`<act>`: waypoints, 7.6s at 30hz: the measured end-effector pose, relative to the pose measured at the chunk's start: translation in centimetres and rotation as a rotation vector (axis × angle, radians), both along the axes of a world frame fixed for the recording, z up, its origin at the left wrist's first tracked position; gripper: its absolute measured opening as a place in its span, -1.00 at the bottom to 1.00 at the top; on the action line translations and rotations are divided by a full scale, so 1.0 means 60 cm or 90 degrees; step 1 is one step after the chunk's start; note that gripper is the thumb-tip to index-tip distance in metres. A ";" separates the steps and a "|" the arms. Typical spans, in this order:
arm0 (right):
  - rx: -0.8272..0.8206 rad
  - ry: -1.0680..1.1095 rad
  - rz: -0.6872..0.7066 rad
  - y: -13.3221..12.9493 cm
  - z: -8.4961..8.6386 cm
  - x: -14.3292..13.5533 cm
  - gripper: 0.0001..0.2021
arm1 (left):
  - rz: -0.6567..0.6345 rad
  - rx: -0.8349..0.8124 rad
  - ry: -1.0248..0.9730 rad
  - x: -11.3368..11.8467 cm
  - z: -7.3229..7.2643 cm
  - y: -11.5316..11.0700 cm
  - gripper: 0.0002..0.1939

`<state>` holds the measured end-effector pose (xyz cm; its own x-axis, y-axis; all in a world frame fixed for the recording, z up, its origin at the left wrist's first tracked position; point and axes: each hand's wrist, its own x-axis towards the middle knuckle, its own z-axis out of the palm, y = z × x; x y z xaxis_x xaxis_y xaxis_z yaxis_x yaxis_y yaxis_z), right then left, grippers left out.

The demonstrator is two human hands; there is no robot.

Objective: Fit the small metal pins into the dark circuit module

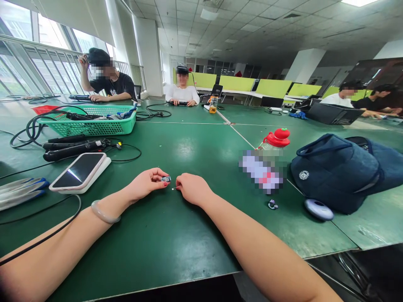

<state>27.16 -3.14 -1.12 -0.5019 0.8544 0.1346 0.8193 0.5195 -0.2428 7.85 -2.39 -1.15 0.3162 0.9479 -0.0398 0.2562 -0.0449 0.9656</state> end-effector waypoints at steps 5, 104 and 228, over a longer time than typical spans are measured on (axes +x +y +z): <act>0.034 -0.031 0.004 0.001 -0.006 -0.002 -0.88 | 0.001 0.003 0.017 0.001 0.003 -0.003 -0.64; 0.004 0.081 -0.023 0.022 -0.010 0.001 -0.88 | -0.012 0.031 0.061 0.002 0.001 -0.003 -0.71; -0.012 0.248 -0.075 0.015 -0.010 0.008 -0.88 | 0.214 0.197 0.708 -0.072 0.006 0.012 -0.78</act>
<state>27.63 -2.26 -1.70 -0.3144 0.9073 0.2792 0.7176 0.4197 -0.5558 3.55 -1.69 -0.79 -0.0121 0.9938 0.1105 0.9856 -0.0068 0.1691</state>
